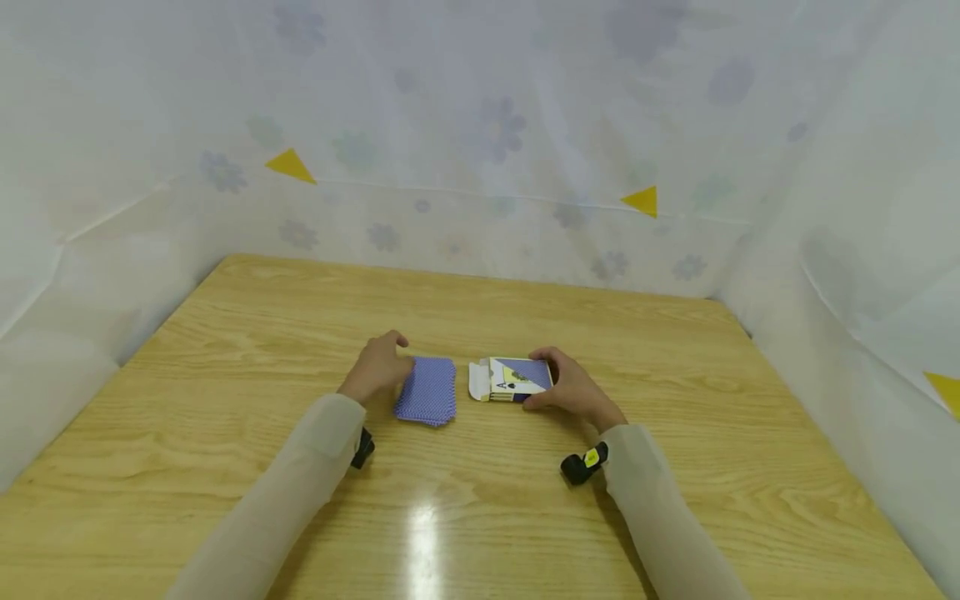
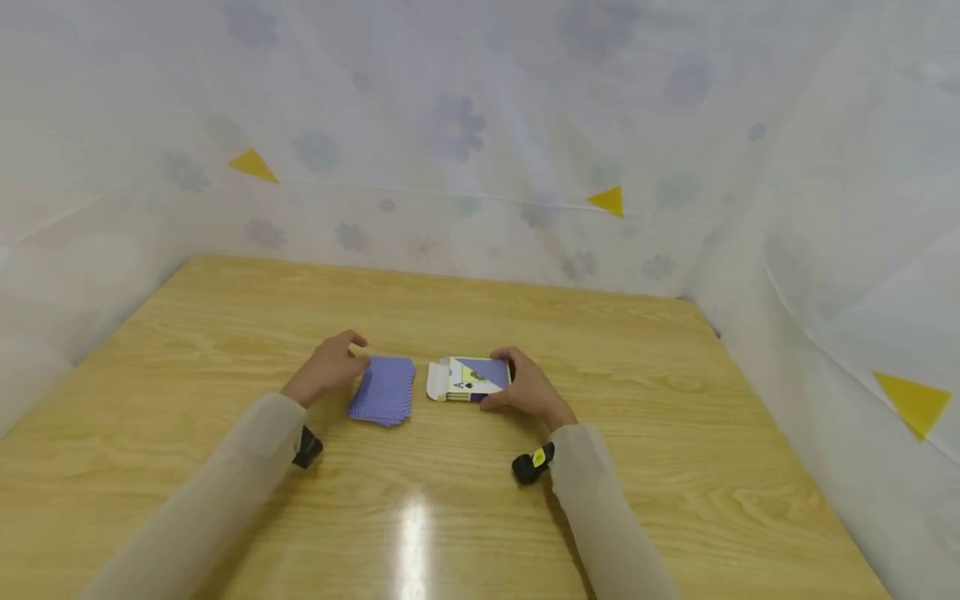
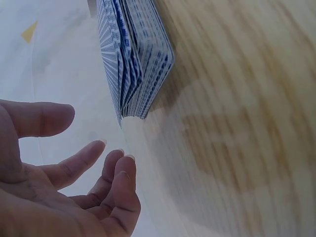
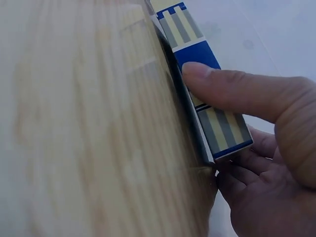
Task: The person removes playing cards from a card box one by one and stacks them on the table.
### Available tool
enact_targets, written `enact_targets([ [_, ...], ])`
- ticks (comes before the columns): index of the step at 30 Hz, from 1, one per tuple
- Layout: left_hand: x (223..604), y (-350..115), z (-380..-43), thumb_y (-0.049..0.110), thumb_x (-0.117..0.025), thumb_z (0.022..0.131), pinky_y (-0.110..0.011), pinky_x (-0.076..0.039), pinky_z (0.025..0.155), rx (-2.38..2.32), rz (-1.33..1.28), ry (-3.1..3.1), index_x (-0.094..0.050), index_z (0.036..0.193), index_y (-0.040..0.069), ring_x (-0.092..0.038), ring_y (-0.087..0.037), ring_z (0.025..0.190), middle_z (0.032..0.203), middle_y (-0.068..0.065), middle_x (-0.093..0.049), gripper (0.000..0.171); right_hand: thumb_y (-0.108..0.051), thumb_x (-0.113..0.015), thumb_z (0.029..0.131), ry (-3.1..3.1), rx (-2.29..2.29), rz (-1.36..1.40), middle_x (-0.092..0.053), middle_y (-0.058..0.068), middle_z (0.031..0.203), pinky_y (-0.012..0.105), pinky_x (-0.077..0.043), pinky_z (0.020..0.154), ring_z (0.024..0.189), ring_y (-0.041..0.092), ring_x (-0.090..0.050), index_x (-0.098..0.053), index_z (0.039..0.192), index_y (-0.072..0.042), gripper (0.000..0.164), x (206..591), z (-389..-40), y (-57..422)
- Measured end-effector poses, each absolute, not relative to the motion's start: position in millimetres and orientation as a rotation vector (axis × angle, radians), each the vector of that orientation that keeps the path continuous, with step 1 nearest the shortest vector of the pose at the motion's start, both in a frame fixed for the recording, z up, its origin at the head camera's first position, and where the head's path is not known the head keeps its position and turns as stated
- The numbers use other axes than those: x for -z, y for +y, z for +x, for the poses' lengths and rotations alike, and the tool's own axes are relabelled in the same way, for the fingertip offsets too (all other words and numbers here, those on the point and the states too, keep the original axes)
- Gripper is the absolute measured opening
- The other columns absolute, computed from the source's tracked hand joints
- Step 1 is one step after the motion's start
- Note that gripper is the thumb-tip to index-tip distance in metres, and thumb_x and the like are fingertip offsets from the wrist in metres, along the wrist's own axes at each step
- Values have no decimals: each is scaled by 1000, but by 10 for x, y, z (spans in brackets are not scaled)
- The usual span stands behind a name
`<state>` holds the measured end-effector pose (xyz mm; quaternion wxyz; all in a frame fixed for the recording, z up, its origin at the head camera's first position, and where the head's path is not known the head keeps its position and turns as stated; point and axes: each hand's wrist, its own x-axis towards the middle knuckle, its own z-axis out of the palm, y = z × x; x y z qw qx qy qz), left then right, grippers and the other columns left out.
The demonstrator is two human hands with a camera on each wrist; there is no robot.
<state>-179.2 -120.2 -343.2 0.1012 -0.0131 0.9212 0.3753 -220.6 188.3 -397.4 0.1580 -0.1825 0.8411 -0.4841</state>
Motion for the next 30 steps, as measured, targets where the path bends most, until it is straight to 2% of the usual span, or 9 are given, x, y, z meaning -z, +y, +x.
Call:
enact_targets([
  [6, 3442, -1186, -1789, 12, -46, 92, -24, -37, 57, -1128, -38, 2712, -41, 133, -7, -44, -17, 68, 98, -17, -53, 46, -12, -84, 71, 2432, 1373, -488, -50, 19, 130, 40, -41, 96, 111, 29, -51, -42, 134, -1, 76, 3979, -2179, 1874],
  [13, 3411, -1160, -1788, 15, -45, 95, -26, -39, 61, -1141, -48, 2695, -40, 135, -6, -48, -20, 76, 106, -18, -53, 45, -16, -86, 69, 2492, 1338, -510, -51, 17, 134, 46, -40, 99, 114, 30, -51, -45, 136, -2, 80, 3936, -2129, 1816],
  [17, 3399, -1140, -1787, 14, -44, 95, -24, -39, 58, -1146, -44, 2686, -40, 135, -5, -48, -17, 71, 96, -15, -54, 45, -16, -86, 69, 2511, 1311, -528, -50, 18, 135, 47, -39, 100, 115, 31, -51, -46, 136, -1, 80, 3933, -2115, 1803],
  [25, 3396, -1138, -1778, 14, -44, 94, -25, -38, 59, -1172, -42, 2697, -41, 135, -5, -46, -19, 75, 116, -23, -50, 45, -11, -85, 69, 2581, 1220, -517, -47, 19, 136, 49, -35, 104, 119, 33, -47, -47, 134, 0, 77, 3913, -2104, 1792],
  [30, 3409, -1165, -1781, 14, -44, 94, -24, -36, 56, -1184, -38, 2701, -40, 135, -5, -43, -15, 65, 99, -16, -53, 45, -9, -84, 69, 2584, 1201, -491, -45, 20, 138, 49, -35, 105, 120, 33, -45, -43, 137, 1, 80, 3905, -2084, 1784],
])
